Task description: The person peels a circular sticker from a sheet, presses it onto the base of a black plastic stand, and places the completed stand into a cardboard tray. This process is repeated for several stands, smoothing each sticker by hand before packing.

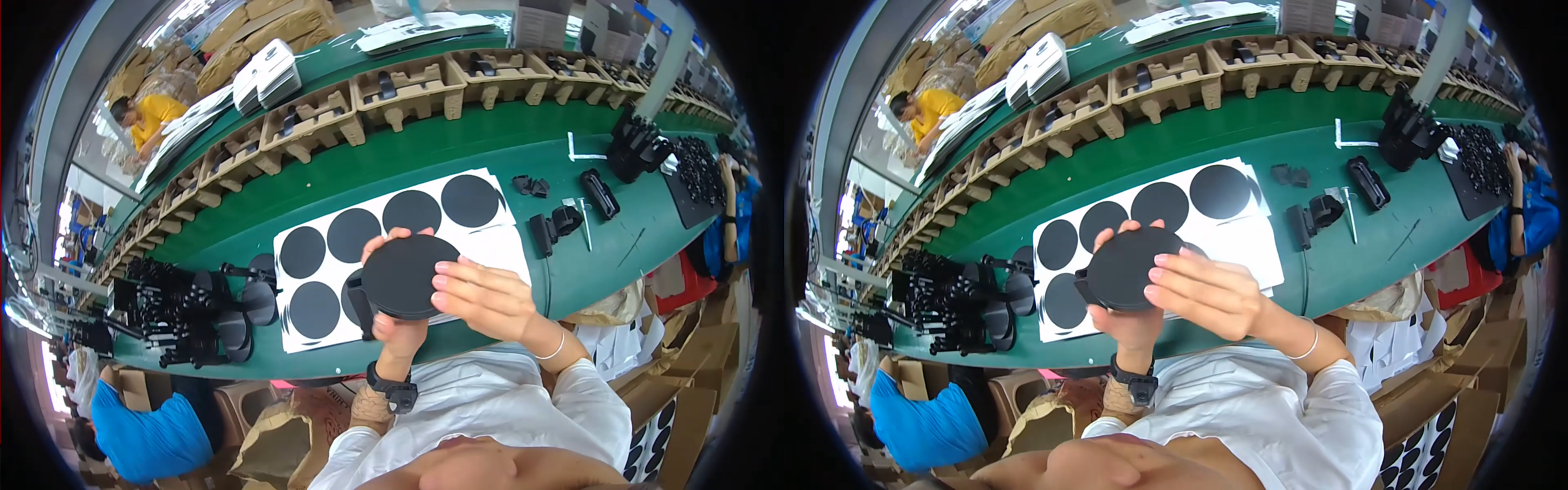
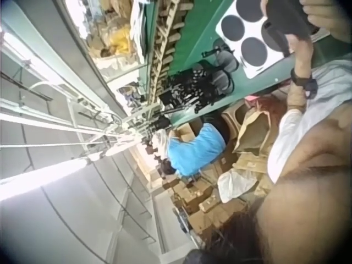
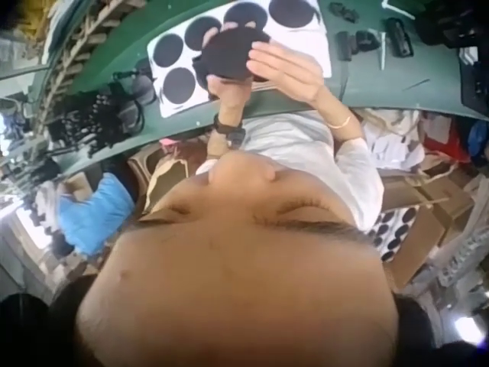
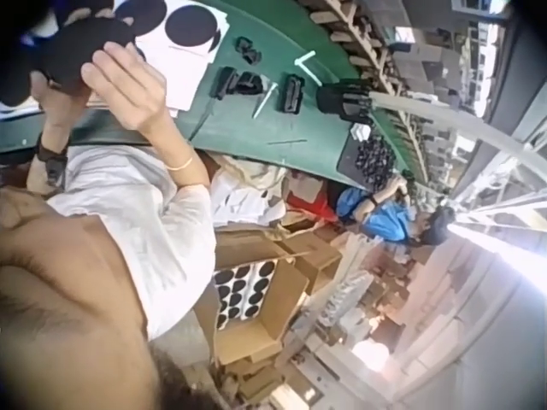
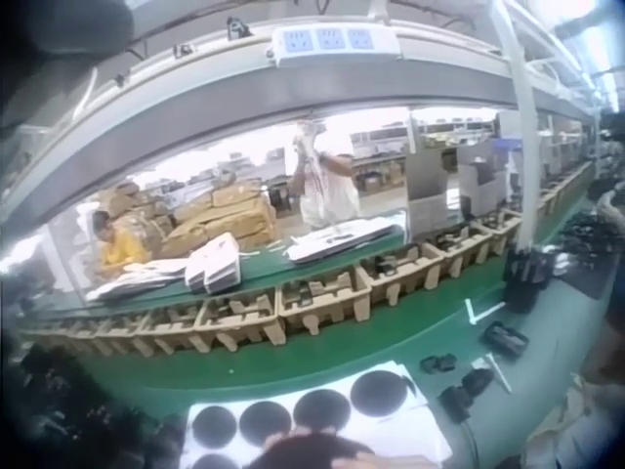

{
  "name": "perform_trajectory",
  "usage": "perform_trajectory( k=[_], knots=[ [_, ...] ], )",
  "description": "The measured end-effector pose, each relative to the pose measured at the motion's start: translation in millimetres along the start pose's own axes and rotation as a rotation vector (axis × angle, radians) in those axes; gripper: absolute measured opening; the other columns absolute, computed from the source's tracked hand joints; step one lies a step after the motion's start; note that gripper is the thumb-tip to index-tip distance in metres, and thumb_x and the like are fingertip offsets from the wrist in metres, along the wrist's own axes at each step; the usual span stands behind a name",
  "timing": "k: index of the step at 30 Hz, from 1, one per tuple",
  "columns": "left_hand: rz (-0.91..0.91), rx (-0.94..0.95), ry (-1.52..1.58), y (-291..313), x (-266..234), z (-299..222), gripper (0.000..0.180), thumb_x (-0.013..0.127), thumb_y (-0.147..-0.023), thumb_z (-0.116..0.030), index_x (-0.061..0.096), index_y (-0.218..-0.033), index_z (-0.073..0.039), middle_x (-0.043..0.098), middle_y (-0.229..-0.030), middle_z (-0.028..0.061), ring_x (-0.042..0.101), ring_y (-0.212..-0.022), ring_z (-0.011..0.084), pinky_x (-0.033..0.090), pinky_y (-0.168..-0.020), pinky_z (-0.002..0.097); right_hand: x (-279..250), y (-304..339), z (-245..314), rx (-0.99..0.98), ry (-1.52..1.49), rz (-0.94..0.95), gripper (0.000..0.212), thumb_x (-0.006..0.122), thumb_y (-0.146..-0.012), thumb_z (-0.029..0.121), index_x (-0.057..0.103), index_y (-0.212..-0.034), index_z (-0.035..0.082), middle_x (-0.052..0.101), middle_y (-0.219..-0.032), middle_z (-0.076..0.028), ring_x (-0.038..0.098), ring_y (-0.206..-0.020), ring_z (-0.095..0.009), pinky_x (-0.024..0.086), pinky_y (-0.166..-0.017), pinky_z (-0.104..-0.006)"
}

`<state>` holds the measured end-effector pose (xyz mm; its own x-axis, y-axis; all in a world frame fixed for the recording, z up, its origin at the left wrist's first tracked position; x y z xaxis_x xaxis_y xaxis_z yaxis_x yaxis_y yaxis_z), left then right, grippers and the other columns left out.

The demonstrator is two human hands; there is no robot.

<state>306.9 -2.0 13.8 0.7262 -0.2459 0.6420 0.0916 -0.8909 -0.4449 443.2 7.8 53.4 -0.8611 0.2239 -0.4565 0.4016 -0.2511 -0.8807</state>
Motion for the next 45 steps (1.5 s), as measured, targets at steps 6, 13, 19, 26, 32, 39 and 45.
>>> perform_trajectory(
  k=[6, 13, 19, 26, 32, 39, 45],
  knots=[
    [0.081, -0.114, -0.092, 10.1, 7.3, 17.2, 0.075, 0.06, -0.081, -0.035, 0.022, -0.141, -0.013, 0.031, -0.139, 0.0135, 0.037, -0.127, 0.0363, 0.032, -0.104, 0.0511, -28.6, -0.5, -36.2, 0.329, -0.143, -0.165, 0.029, 0.06, -0.069, -0.013, 0.068, -0.095, -0.001, 0.068, -0.084, -0.015, 0.069, -0.078, -0.027, 0.056, -0.069, -0.0312],
    [0.019, -0.622, -0.077, -10.6, 0.2, 15.0, 0.059, 0.055, -0.08, -0.011, 0.035, -0.134, 0.0, 0.049, -0.122, 0.0141, 0.045, -0.121, 0.0305, 0.039, -0.098, 0.0423, -35.4, -15.6, -118.5, 0.913, -0.512, -0.059, 0.028, 0.063, -0.072, -0.008, 0.065, -0.1, -0.005, 0.067, -0.096, -0.012, 0.064, -0.083, -0.016, 0.052, -0.076, -0.0251],
    [-0.066, -0.598, -0.191, -5.9, -21.3, -29.0, 0.048, 0.056, -0.08, -0.013, 0.043, -0.122, 0.006, 0.056, -0.087, 0.0083, 0.063, -0.085, 0.0253, 0.049, -0.078, 0.0346, -85.5, -54.4, -344.6, 0.626, 0.341, -0.086, 0.03, 0.068, -0.07, 0.004, 0.067, -0.1, 0.001, 0.068, -0.089, -0.016, 0.066, -0.083, -0.022, 0.051, -0.075, -0.0304],
    [-0.754, -0.02, -0.855, 32.4, -124.3, -122.4, 0.021, 0.055, -0.085, -0.014, 0.051, -0.102, -0.001, 0.048, -0.075, 0.0019, 0.05, -0.066, 0.0111, 0.046, -0.062, 0.0236, -122.0, -27.2, -494.4, 0.762, 0.903, 0.045, 0.027, 0.066, -0.07, 0.009, 0.067, -0.097, 0.002, 0.065, -0.095, -0.02, 0.062, -0.092, -0.036, 0.05, -0.08, -0.0404],
    [-0.857, 0.087, -1.513, 70.6, -203.4, -172.1, 0.017, 0.057, -0.084, -0.005, 0.055, -0.101, -0.003, 0.053, -0.082, 0.0016, 0.052, -0.074, 0.0099, 0.045, -0.067, 0.0238, -83.6, -16.5, -566.3, 0.703, 1.011, 0.368, 0.03, 0.068, -0.069, 0.017, 0.061, -0.094, 0.001, 0.062, -0.093, -0.02, 0.058, -0.091, -0.039, 0.047, -0.077, -0.0457],
    [-0.703, -0.011, -1.866, 14.7, -232.6, -200.9, 0.043, 0.068, -0.074, -0.007, 0.054, -0.114, 0.0, 0.06, -0.108, 0.0152, 0.058, -0.101, 0.0238, 0.045, -0.083, 0.0324, -140.6, 42.0, -633.5, 0.757, 0.979, 0.467, 0.045, 0.06, -0.084, 0.041, 0.06, -0.111, 0.005, 0.06, -0.107, -0.022, 0.057, -0.099, -0.037, 0.045, -0.084, -0.0413],
    [-0.642, -0.092, -2.125, 22.6, -246.3, -201.8, 0.055, 0.071, -0.071, -0.01, 0.049, -0.121, 0.003, 0.056, -0.115, 0.0196, 0.057, -0.103, 0.0304, 0.045, -0.085, 0.0356, -89.7, 62.7, -570.5, 0.909, 0.914, 0.69, 0.059, 0.041, -0.09, 0.055, 0.053, -0.125, 0.008, 0.058, -0.118, -0.018, 0.053, -0.112, -0.033, 0.037, -0.095, -0.0412]
  ],
)
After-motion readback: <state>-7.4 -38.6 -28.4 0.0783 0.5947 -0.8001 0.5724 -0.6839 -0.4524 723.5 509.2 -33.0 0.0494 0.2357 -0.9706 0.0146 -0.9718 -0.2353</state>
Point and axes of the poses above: each hand's wrist, its own y-axis away from the middle knuckle, its own x-axis out of the palm, z = x × y, the point moved 1 cm from there along -y, towards the middle knuckle
